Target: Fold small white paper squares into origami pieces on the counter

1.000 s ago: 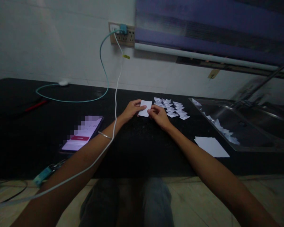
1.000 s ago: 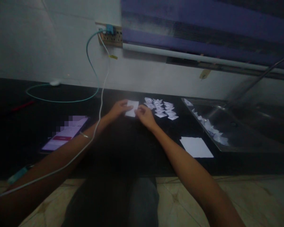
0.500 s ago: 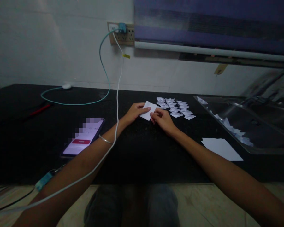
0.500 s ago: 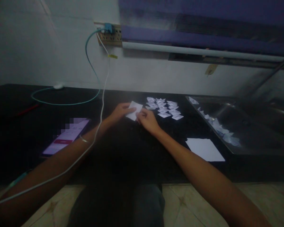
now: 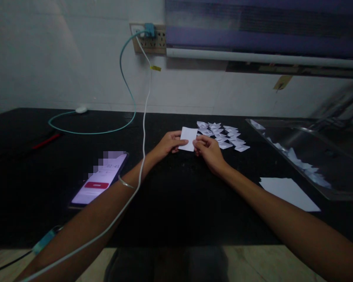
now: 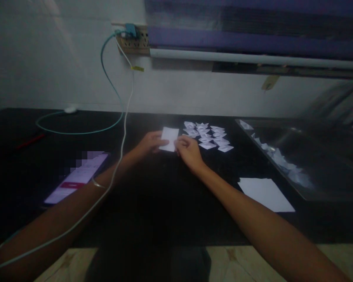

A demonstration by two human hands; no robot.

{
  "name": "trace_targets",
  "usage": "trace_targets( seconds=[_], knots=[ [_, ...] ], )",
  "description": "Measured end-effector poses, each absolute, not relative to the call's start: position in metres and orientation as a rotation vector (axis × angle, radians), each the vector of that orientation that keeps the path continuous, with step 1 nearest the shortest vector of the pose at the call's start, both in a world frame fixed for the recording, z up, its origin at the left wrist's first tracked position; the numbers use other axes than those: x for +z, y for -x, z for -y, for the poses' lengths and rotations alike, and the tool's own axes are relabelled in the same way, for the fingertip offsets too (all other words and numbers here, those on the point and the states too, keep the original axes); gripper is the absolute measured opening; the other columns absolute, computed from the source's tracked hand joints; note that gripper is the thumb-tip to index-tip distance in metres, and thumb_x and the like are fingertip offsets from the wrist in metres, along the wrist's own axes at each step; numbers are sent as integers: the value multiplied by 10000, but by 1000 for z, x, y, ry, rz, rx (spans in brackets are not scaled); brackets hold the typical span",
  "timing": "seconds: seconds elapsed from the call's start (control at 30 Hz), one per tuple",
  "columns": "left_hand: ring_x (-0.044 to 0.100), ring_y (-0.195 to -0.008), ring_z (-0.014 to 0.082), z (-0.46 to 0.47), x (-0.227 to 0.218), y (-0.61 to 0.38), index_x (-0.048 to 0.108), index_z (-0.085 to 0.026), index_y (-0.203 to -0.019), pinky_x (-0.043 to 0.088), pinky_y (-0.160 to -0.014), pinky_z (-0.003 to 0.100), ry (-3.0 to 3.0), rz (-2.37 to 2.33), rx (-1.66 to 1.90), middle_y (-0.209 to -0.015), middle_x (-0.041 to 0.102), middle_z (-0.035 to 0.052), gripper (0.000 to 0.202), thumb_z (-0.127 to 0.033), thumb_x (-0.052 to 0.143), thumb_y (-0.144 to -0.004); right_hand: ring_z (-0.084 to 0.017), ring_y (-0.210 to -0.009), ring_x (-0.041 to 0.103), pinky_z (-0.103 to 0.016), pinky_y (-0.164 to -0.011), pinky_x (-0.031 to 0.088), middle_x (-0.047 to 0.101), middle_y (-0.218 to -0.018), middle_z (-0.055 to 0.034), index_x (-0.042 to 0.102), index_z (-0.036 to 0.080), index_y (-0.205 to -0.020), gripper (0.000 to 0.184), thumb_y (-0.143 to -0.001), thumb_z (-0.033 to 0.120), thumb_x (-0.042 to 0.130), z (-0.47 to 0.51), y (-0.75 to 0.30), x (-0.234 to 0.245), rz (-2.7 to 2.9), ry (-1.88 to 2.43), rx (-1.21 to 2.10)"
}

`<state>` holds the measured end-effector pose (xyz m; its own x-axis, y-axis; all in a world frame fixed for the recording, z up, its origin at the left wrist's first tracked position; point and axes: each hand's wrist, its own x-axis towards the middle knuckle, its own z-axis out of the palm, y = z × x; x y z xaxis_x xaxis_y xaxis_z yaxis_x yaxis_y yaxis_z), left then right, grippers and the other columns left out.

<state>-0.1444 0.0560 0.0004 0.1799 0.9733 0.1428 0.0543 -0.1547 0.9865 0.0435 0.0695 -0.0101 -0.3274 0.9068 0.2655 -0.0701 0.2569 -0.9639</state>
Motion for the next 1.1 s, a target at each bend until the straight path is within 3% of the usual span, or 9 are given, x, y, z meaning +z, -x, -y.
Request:
trace_targets(
  seconds=[0.2, 0.57, 0.8, 1.1],
  knots=[
    [429, -442, 51, -53, 4, 143, 688, -147, -809, 314, -406, 192, -1452, -1075, 1127, -574, 527, -43, 270, -388, 779, -728, -95, -486, 451, -273, -500, 334, 520, -560, 49, 592, 208, -719, 164, -800, 306, 697, -68, -43, -8, 1515, 793, 1305],
    [466, -462, 54, -51, 6, 143, 685, -143, -854, 361, -435, 205, -1471, -1014, 1124, -637, 562, -36, 267, -371, 770, -744, -116, -530, 470, -297, -536, 339, 537, -587, 18, 627, 194, -674, 347, -895, 461, 634, -75, -53, -5, 1811, 859, 1062],
    [478, -437, 52, -48, 9, 150, 621, -172, -729, 261, -431, 210, -1494, -1083, 982, -539, 544, -39, 260, -397, 697, -836, -120, -540, 482, -306, -554, 349, 540, -591, 18, 623, 197, -668, 346, -896, 457, 639, -75, -55, -4, 1822, 856, 1077],
    [420, -437, 45, -49, 11, 156, 581, -168, -646, 248, -458, 220, -1584, -1136, 977, -529, 568, -30, 294, -370, 691, -829, -123, -544, 485, -308, -563, 349, 539, -589, 19, 611, 198, -661, 332, -890, 437, 641, -76, -56, -3, 1822, 835, 1085]
  ],
)
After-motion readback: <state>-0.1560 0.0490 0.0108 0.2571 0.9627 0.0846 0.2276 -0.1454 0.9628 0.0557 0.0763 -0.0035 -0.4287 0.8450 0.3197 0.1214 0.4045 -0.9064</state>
